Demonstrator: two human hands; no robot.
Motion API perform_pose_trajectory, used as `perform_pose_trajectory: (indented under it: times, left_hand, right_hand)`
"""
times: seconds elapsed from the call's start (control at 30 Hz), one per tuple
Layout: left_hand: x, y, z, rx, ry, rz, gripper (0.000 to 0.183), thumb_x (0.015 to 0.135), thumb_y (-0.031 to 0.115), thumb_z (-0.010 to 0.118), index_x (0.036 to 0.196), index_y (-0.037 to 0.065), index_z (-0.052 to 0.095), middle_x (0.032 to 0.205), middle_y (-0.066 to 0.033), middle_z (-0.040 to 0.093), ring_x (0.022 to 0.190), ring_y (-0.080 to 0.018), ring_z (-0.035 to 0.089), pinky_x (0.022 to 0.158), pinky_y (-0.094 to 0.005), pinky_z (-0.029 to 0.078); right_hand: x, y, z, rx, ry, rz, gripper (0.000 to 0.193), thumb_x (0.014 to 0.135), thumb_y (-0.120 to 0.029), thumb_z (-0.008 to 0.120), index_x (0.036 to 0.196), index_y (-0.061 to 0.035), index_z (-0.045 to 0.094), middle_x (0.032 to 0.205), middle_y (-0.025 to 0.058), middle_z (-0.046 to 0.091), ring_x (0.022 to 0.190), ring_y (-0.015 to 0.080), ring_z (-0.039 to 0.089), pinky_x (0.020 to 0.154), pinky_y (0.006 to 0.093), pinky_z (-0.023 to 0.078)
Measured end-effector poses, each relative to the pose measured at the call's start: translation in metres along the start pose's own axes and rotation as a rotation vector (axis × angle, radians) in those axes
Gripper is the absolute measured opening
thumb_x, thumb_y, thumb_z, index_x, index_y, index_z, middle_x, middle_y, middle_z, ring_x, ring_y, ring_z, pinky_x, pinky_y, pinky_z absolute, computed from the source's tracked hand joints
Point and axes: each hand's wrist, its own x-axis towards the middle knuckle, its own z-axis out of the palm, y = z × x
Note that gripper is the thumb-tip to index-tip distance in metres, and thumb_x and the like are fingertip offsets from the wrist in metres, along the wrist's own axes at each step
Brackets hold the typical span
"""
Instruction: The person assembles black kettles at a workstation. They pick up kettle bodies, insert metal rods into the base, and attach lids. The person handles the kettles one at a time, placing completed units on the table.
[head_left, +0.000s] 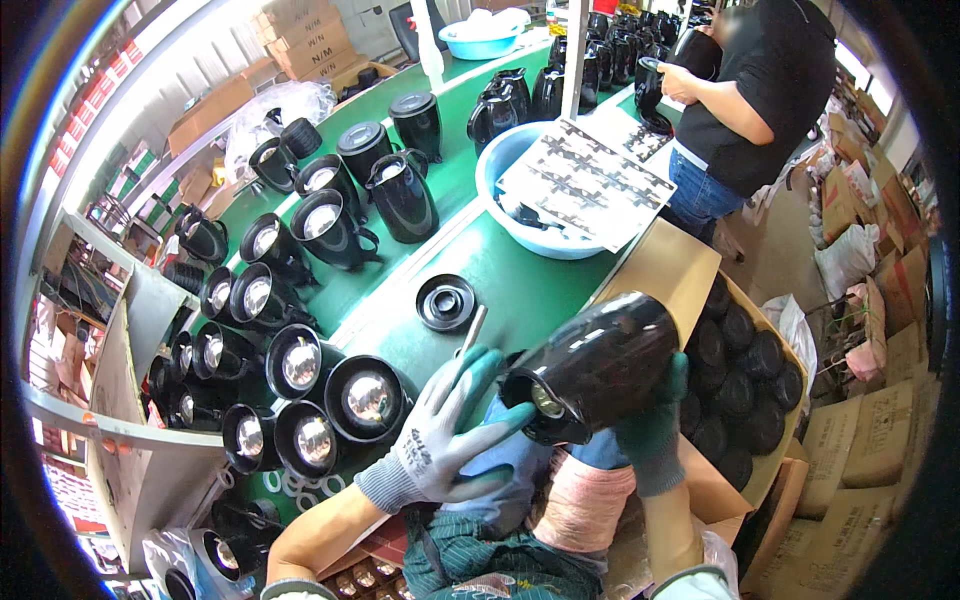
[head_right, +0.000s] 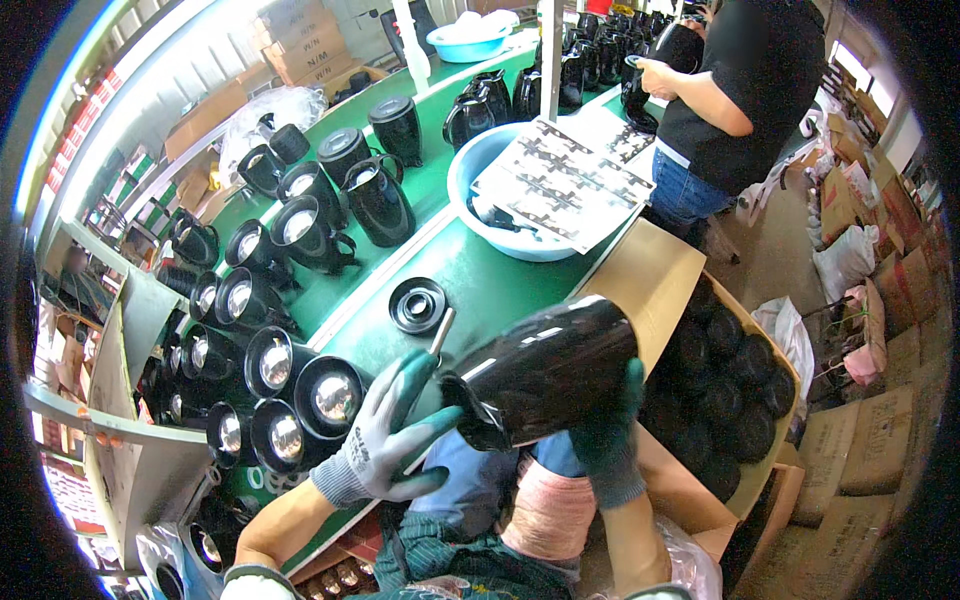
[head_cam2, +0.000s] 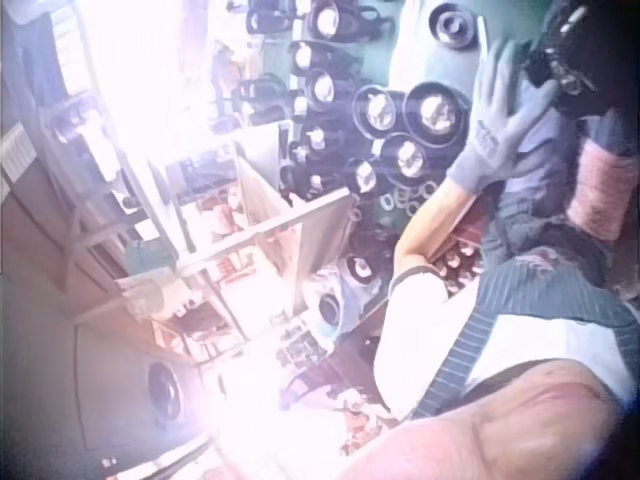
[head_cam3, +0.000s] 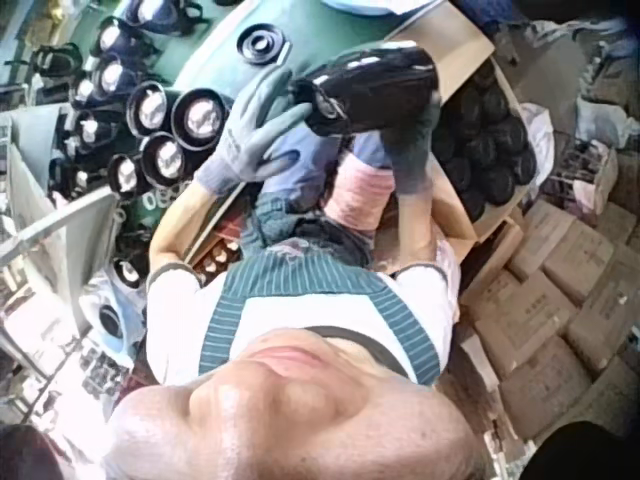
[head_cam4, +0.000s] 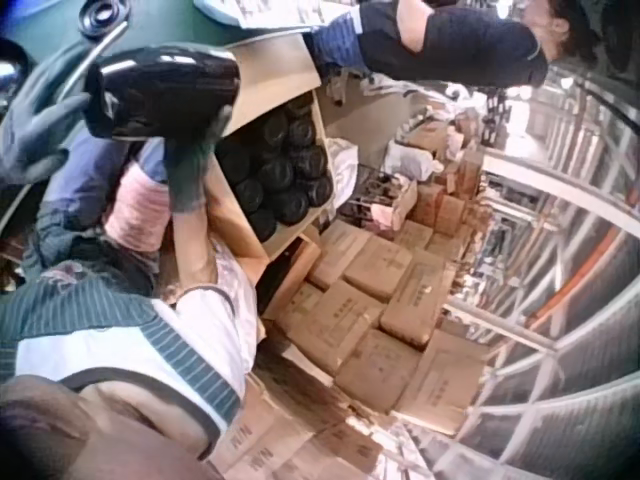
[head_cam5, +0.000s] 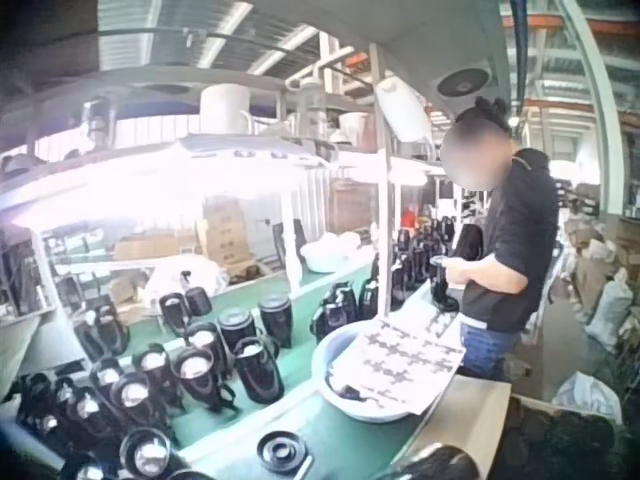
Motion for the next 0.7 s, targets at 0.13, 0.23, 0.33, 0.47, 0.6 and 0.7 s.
perform_pose_trajectory:
  times: [0.13, 0.23, 0.33, 0.47, 0.6, 0.7]
  left_hand:
    - [0.018, -0.051, -0.003, 0.050, 0.278, -0.061, 0.060, 0.066, 0.031, 0.092, 0.119, 0.014, 0.069, 0.151, -0.0362, 0.038, 0.134, -0.0552, 0.047, 0.109, -0.0609, 0.042]
    - [0.063, -0.096, -0.041, 0.166, 0.376, -0.111, 0.058, 0.059, 0.022, 0.095, 0.111, 0.013, 0.071, 0.150, -0.0305, 0.044, 0.131, -0.0504, 0.054, 0.109, -0.0534, 0.048]
    - [0.127, -0.173, -0.079, 0.502, 0.657, -0.091, 0.054, 0.062, 0.020, 0.093, 0.109, 0.008, 0.071, 0.132, -0.0269, 0.060, 0.123, -0.0460, 0.060, 0.101, -0.0518, 0.052]
    - [0.222, -0.295, -0.111, 0.662, 0.593, -0.236, 0.058, 0.067, 0.029, 0.090, 0.120, 0.012, 0.074, 0.128, -0.0215, 0.062, 0.116, -0.0395, 0.062, 0.103, -0.0450, 0.051]
    - [0.277, -0.371, -0.085, 0.603, 0.302, -0.552, 0.062, 0.074, 0.044, 0.087, 0.127, 0.016, 0.073, 0.127, -0.0204, 0.061, 0.116, -0.0366, 0.065, 0.101, -0.0431, 0.053]
    - [0.298, -0.386, -0.065, 0.633, 0.144, -0.758, 0.065, 0.078, 0.056, 0.081, 0.128, 0.016, 0.072, 0.127, -0.0212, 0.064, 0.118, -0.0342, 0.065, 0.101, -0.0427, 0.054]
  right_hand:
    - [0.066, 0.050, 0.035, 0.161, -0.093, 0.207, 0.075, 0.102, -0.066, 0.047, 0.159, -0.0174, 0.039, 0.160, 0.0153, 0.043, 0.142, 0.0345, 0.049, 0.119, 0.0557, 0.038]
    - [0.100, 0.068, 0.020, -0.073, -0.073, 0.177, 0.076, 0.102, -0.069, 0.041, 0.157, -0.0164, 0.043, 0.148, 0.0192, 0.055, 0.135, 0.0343, 0.055, 0.115, 0.0554, 0.041]
    - [0.112, 0.062, 0.036, -0.097, -0.021, 0.398, 0.087, 0.099, -0.077, 0.034, 0.157, -0.0123, 0.040, 0.144, 0.0192, 0.057, 0.129, 0.0318, 0.056, 0.110, 0.0486, 0.044]
    - [0.110, 0.071, 0.001, -0.147, -0.042, 0.452, 0.091, 0.099, -0.075, 0.035, 0.158, -0.0056, 0.036, 0.149, 0.0219, 0.053, 0.133, 0.0366, 0.056, 0.113, 0.0514, 0.042]
    - [0.114, 0.077, -0.023, -0.160, -0.050, 0.479, 0.091, 0.101, -0.073, 0.035, 0.158, -0.0025, 0.034, 0.148, 0.0200, 0.054, 0.133, 0.0347, 0.055, 0.116, 0.0498, 0.041]
    - [0.119, 0.081, -0.035, -0.110, -0.042, 0.478, 0.088, 0.102, -0.069, 0.038, 0.158, -0.0012, 0.033, 0.152, 0.0253, 0.048, 0.138, 0.0402, 0.050, 0.120, 0.0547, 0.034]
